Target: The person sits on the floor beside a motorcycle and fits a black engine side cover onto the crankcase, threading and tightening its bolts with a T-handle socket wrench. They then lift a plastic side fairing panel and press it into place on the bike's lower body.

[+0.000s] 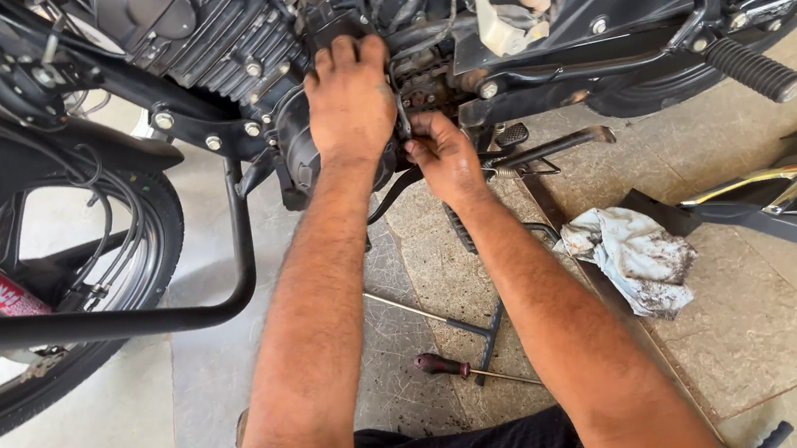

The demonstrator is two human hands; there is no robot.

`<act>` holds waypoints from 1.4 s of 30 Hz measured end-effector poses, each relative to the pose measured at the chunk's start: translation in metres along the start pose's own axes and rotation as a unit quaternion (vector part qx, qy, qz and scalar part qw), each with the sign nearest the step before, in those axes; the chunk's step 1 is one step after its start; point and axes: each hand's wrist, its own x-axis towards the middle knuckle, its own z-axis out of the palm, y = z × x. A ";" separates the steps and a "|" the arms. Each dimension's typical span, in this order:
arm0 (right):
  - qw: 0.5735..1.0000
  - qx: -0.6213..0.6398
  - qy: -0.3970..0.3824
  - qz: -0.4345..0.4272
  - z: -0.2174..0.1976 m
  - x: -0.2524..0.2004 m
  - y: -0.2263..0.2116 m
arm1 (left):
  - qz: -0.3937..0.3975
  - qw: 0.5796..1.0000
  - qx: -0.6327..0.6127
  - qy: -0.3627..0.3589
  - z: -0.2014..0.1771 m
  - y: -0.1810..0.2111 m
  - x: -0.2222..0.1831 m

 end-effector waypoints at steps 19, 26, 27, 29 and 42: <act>0.973 -0.225 0.012 -0.053 -0.002 -0.003 -0.030 | 0.081 0.993 -0.072 -0.041 -0.010 -0.003 -0.008; 0.987 -0.151 0.022 -0.055 -0.002 -0.003 -0.039 | 0.029 0.994 -0.091 -0.054 -0.028 0.005 -0.003; 0.987 -0.151 0.023 -0.055 -0.002 -0.003 -0.040 | 0.030 0.994 -0.091 -0.053 -0.024 0.004 -0.002; 0.980 -0.177 0.041 -0.085 -0.001 -0.002 -0.043 | -0.008 0.991 -0.120 -0.056 -0.016 0.001 -0.002; 0.974 -0.180 0.086 -0.111 0.002 -0.001 -0.042 | 0.032 0.987 -0.153 -0.042 -0.016 -0.011 0.002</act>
